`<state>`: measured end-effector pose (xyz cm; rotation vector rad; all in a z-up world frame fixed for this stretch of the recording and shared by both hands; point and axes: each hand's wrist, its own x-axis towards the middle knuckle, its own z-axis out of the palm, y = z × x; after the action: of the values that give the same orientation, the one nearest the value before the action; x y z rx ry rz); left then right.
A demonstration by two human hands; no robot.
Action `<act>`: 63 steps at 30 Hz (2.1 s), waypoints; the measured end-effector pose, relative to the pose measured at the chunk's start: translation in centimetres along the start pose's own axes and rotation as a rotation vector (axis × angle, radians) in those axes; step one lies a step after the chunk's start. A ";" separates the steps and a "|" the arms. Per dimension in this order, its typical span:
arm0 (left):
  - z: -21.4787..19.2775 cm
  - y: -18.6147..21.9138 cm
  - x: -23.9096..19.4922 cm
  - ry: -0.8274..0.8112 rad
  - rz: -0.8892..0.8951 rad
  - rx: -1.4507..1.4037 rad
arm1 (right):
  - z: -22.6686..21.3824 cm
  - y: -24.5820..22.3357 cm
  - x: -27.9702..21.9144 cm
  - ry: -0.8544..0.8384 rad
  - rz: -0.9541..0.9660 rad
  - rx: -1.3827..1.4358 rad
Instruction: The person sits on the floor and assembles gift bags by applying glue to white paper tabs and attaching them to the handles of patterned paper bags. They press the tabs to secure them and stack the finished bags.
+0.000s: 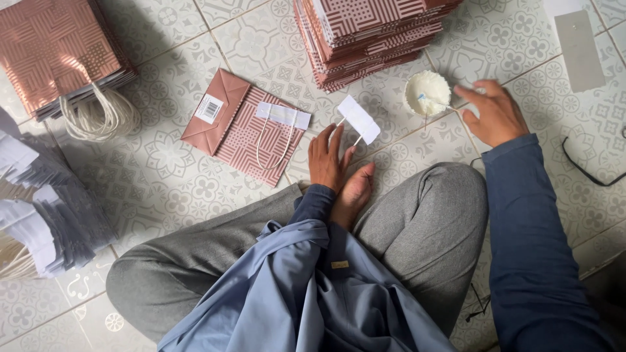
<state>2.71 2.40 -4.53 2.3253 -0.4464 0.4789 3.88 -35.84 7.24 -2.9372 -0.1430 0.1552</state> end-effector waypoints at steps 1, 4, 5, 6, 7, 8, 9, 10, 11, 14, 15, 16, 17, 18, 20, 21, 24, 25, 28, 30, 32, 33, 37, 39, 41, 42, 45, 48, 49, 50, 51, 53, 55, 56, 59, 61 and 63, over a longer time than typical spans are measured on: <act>-0.5 0.9 0.0 0.002 -0.008 0.006 | -0.6 -2.4 -0.4 -0.005 -0.009 0.002; -2.0 3.2 0.3 -0.035 -0.153 -0.343 | -0.6 -9.6 -0.7 0.353 -0.111 0.264; -2.5 4.2 0.2 0.013 -0.218 -0.484 | 0.4 -11.8 -0.9 0.260 -0.008 0.541; -2.9 5.2 0.1 0.063 -0.281 -0.624 | 1.3 -14.0 -1.1 0.154 0.097 0.814; -3.7 6.0 0.4 0.069 -0.289 -0.612 | 2.1 -15.9 -1.0 0.144 0.087 0.821; -4.5 6.8 0.6 0.072 -0.308 -0.686 | 2.9 -17.7 -1.0 0.081 0.101 0.965; -5.3 7.6 0.8 0.074 -0.327 -0.761 | 3.7 -19.5 -1.1 0.015 0.118 1.109; -5.9 7.9 0.9 0.079 -0.335 -0.749 | 2.9 -21.4 -1.1 0.004 0.112 1.115; -6.5 8.3 1.1 0.066 -0.408 -0.914 | 2.0 -23.3 -1.0 0.023 0.145 1.162; -8.1 8.3 1.3 0.102 -0.496 -1.084 | 2.1 -25.5 -0.3 0.060 0.179 1.224; -8.7 8.1 1.4 0.141 -0.502 -1.095 | 2.7 -25.7 0.1 0.093 0.183 1.237; -8.6 7.4 1.0 0.147 -0.505 -1.089 | 2.6 -26.3 0.2 0.086 0.178 1.240; -8.4 6.8 0.6 0.167 -0.465 -1.053 | 2.6 -26.9 0.3 0.077 0.180 1.267; -8.3 6.2 0.2 0.186 -0.426 -1.016 | 2.5 -27.4 0.4 0.068 0.182 1.295; -8.9 5.4 -0.8 0.198 -0.463 -0.994 | 3.6 -27.9 0.6 0.047 0.154 1.315; -9.1 5.0 -1.2 0.201 -0.494 -0.981 | 4.1 -28.1 0.7 0.038 0.133 1.334; -9.6 4.1 -1.6 0.197 -0.521 -0.997 | 6.1 -28.4 0.8 0.036 0.088 1.351; -9.2 3.8 -1.8 0.198 -0.523 -0.997 | 6.4 -28.2 1.0 0.033 0.089 1.350; -9.4 2.9 -1.7 0.200 -0.503 -1.000 | 7.1 -27.4 1.6 0.094 0.086 1.332; -11.5 2.2 -0.6 0.241 -0.360 -0.479 | 7.0 -26.2 2.1 0.185 0.074 1.359; -9.6 -4.4 -1.5 0.363 -0.346 -0.170 | 6.0 -26.2 2.5 0.227 0.085 1.368; -8.6 -7.5 -2.2 0.477 -0.334 0.145 | 5.5 -26.1 2.4 0.257 0.100 1.378; -7.6 -12.0 -3.2 0.191 -0.667 -0.059 | 5.3 -25.5 2.8 0.321 0.103 1.430; -6.4 -12.7 -3.6 0.113 -0.652 -0.115 | 5.1 -25.4 2.6 0.355 0.105 1.459; -3.8 -10.9 -2.9 0.062 -0.641 -0.174 | 5.3 -25.1 2.8 0.373 0.112 1.473; -2.5 -10.0 -2.6 0.014 -0.632 -0.232 | 5.5 -25.0 2.9 0.386 0.115 1.486; 0.6 -6.2 -0.8 -0.143 -0.536 -0.417 | 4.4 -25.4 2.8 0.392 0.124 1.455; 2.3 -6.6 0.0 -0.179 -0.378 -0.330 | 5.0 -24.2 3.0 0.426 0.112 1.455; -0.2 -6.7 0.5 -0.181 -0.374 -0.332 | 5.1 -24.0 3.0 0.430 0.113 1.454; -2.7 -6.8 0.9 -0.250 -0.402 0.013 | 5.1 -23.7 3.1 0.420 0.113 1.462; -5.2 -7.0 1.0 -0.318 -0.424 0.360 | 5.3 -23.5 2.9 0.407 0.117 1.471; -8.1 -8.7 0.3 -0.393 -0.449 0.394 | 4.7 -23.8 2.7 0.398 0.102 1.452; -10.2 -10.5 -0.4 -0.469 -0.478 0.428 | 4.5 -24.3 2.5 0.382 0.085 1.432; -10.8 -11.4 -0.8 -0.472 -0.432 0.369 | 4.5 -24.6 2.5 0.357 0.059 1.393; -11.0 -14.3 -1.1 -0.420 -0.312 0.303 | 4.8 -24.7 2.8 0.262 0.062 1.331; -10.8 -16.2 -1.3 -0.380 -0.255 0.296 | 4.9 -25.1 2.6 0.175 0.104 1.310; -11.2 -18.2 -0.8 -0.295 -0.192 0.151 | 4.7 -26.1 2.6 -0.055 0.019 1.176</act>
<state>7.77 22.94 -7.78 2.5657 -0.3278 0.0776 3.66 -9.20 7.63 -1.7633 -0.0106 0.2222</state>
